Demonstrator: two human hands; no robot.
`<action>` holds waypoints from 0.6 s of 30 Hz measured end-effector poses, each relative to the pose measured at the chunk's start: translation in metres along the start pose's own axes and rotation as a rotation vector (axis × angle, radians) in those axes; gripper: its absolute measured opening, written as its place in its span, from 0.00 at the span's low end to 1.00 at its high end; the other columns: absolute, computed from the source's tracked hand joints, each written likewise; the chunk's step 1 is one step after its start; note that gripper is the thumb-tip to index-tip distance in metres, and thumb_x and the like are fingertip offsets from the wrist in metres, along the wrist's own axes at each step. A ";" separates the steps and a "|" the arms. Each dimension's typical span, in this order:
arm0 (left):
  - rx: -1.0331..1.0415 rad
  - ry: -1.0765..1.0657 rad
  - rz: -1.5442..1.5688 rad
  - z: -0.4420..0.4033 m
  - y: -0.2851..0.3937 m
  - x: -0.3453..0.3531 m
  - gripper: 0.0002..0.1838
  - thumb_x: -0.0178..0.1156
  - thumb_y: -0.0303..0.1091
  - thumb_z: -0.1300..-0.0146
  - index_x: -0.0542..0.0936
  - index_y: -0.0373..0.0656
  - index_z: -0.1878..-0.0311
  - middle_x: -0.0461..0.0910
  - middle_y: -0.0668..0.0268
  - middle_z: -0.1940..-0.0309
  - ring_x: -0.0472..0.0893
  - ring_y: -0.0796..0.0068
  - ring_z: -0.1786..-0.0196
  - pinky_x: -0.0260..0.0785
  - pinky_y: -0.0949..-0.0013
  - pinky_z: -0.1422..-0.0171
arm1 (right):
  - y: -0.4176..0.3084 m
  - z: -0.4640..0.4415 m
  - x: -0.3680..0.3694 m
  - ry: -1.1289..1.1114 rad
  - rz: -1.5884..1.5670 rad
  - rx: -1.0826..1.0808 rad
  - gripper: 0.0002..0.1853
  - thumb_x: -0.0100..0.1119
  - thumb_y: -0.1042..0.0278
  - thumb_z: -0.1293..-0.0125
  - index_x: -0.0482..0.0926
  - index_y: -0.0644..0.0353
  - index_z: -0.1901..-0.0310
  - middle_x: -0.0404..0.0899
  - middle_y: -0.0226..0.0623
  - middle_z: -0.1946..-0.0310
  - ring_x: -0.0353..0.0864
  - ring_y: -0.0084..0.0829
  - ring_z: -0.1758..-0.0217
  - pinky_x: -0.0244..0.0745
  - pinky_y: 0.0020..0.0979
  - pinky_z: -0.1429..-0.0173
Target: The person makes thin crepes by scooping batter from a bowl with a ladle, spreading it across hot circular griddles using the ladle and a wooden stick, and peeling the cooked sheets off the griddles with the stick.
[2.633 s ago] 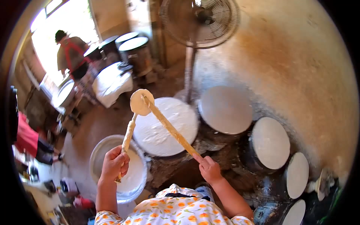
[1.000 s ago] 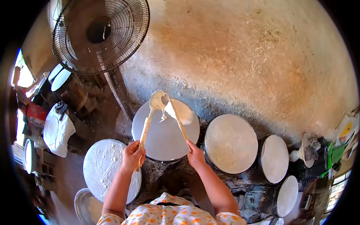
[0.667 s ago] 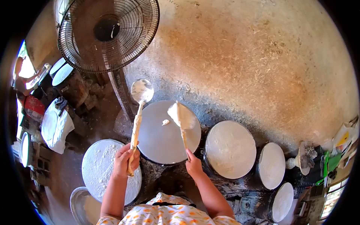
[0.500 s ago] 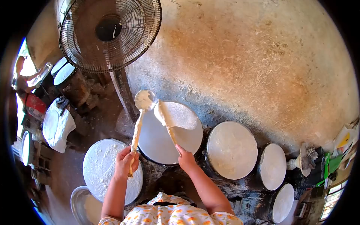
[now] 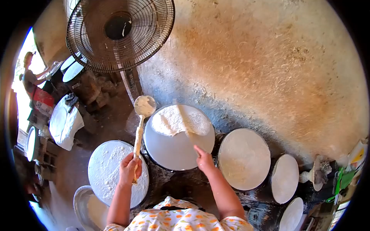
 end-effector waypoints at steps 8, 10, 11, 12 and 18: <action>0.039 0.108 0.011 -0.001 0.001 -0.006 0.07 0.47 0.29 0.34 0.72 0.38 0.68 0.68 0.68 0.86 0.65 0.80 0.90 0.56 0.76 0.87 | 0.020 0.054 -0.015 -0.242 -0.010 -0.195 0.28 0.49 0.86 0.46 0.74 0.54 0.41 0.81 0.44 0.51 0.81 0.26 0.55 0.72 0.24 0.49; 0.037 0.101 -0.017 -0.001 0.000 -0.003 0.07 0.47 0.29 0.34 0.72 0.38 0.67 0.68 0.68 0.85 0.65 0.80 0.90 0.56 0.76 0.88 | 0.012 0.027 -0.024 -0.171 0.054 -0.141 0.29 0.49 0.86 0.46 0.73 0.58 0.40 0.80 0.43 0.48 0.80 0.24 0.55 0.71 0.22 0.51; 0.039 0.096 -0.018 -0.001 0.001 0.001 0.08 0.46 0.29 0.32 0.71 0.39 0.68 0.67 0.69 0.86 0.65 0.80 0.90 0.56 0.77 0.87 | 0.019 0.008 -0.020 -0.088 0.023 -0.181 0.29 0.49 0.86 0.46 0.72 0.58 0.40 0.79 0.43 0.47 0.79 0.24 0.54 0.71 0.23 0.50; 0.044 0.094 -0.019 -0.001 0.002 0.005 0.10 0.46 0.30 0.31 0.71 0.39 0.69 0.66 0.69 0.88 0.64 0.81 0.90 0.56 0.77 0.86 | 0.012 -0.010 -0.018 -0.096 0.018 -0.186 0.29 0.49 0.86 0.46 0.72 0.58 0.40 0.79 0.43 0.47 0.79 0.24 0.54 0.71 0.23 0.50; 0.017 0.206 0.059 0.013 0.001 0.007 0.09 0.46 0.30 0.31 0.71 0.39 0.68 0.67 0.68 0.87 0.64 0.80 0.90 0.56 0.76 0.87 | -0.002 -0.013 -0.006 -0.557 -0.029 -0.188 0.31 0.49 0.86 0.47 0.72 0.54 0.38 0.78 0.38 0.45 0.76 0.24 0.46 0.67 0.23 0.43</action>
Point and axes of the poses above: each hand's wrist, its own z-axis away from the middle knuckle, its own x-axis out of the palm, y = z × x, the point moved 5 cm from there along -z, towards the middle knuckle
